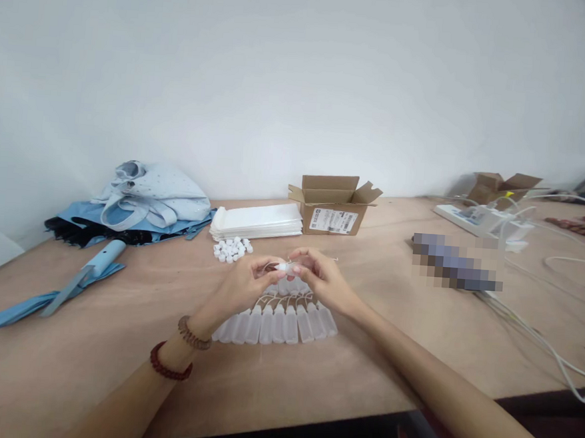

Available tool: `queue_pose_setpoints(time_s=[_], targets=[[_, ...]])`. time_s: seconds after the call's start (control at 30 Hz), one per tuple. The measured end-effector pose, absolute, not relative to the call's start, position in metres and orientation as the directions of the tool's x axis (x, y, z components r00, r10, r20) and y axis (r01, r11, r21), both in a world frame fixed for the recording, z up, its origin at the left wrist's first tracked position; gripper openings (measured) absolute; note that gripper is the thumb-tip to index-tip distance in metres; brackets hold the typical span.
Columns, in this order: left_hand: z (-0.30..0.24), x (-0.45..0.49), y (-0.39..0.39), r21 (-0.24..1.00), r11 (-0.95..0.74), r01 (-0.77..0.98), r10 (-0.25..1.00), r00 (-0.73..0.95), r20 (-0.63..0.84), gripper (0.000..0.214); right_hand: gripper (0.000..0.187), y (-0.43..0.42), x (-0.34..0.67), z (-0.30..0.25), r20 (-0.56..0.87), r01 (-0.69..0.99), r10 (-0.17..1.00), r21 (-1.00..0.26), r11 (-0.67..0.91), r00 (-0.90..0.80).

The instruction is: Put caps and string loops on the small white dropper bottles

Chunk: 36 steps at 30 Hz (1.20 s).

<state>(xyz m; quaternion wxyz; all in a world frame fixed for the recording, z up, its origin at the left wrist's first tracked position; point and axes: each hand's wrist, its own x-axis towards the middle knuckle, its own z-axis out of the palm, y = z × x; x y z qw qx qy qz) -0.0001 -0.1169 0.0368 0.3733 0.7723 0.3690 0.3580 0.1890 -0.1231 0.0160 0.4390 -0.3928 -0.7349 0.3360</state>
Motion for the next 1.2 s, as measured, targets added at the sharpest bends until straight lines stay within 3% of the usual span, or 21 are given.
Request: queue_pose_setpoints(time_s=[0.2, 0.5, 0.63, 0.73, 0.83, 0.9, 1.0, 1.1, 1.2], targets=[[0.037, -0.001, -0.114, 0.904, -0.293, 0.311, 0.881, 0.456, 0.128, 0.033, 0.018, -0.125, 0.19, 0.018, 0.434, 0.396, 0.843, -0.747, 0.534, -0.317], [0.034, 0.001, -0.112, 0.971, -0.136, 0.199, 0.896, 0.442, 0.035, 0.041, 0.019, -0.126, 0.192, 0.024, 0.614, 0.485, 0.725, -0.553, 0.677, -0.311], [0.034, 0.002, -0.117, 0.857, -0.397, 0.329, 0.872, 0.428, 0.239, 0.038, 0.019, -0.128, 0.193, 0.026, 0.624, 0.478, 0.715, -0.545, 0.688, -0.317], [0.035, 0.002, -0.122, 0.674, -0.597, 0.434, 0.797, 0.415, 0.438, 0.025, 0.023, -0.128, 0.193, 0.026, 0.563, 0.434, 0.775, -0.645, 0.629, -0.287], [0.034, 0.003, -0.124, 0.556, -0.695, 0.456, 0.719, 0.441, 0.536, 0.015, 0.029, -0.125, 0.192, 0.023, 0.476, 0.345, 0.842, -0.769, 0.539, -0.255], [0.034, 0.004, -0.125, 0.54, -0.708, 0.454, 0.706, 0.441, 0.554, 0.015, 0.03, -0.124, 0.192, 0.021, 0.433, 0.308, 0.87, -0.815, 0.49, -0.237], [0.037, 0.004, -0.123, 0.619, -0.653, 0.436, 0.757, 0.42, 0.501, 0.018, 0.031, -0.122, 0.192, 0.02, 0.423, 0.302, 0.876, -0.825, 0.478, -0.231], [0.043, -0.004, -0.115, 0.699, -0.549, 0.458, 0.835, 0.331, 0.439, 0.024, 0.028, -0.117, 0.197, 0.02, 0.487, 0.352, 0.848, -0.771, 0.53, -0.212], [0.046, -0.024, -0.099, 0.703, -0.433, 0.564, 0.89, 0.148, 0.43, 0.029, 0.029, -0.103, 0.212, 0.016, 0.562, 0.516, 0.814, -0.659, 0.548, -0.146]])
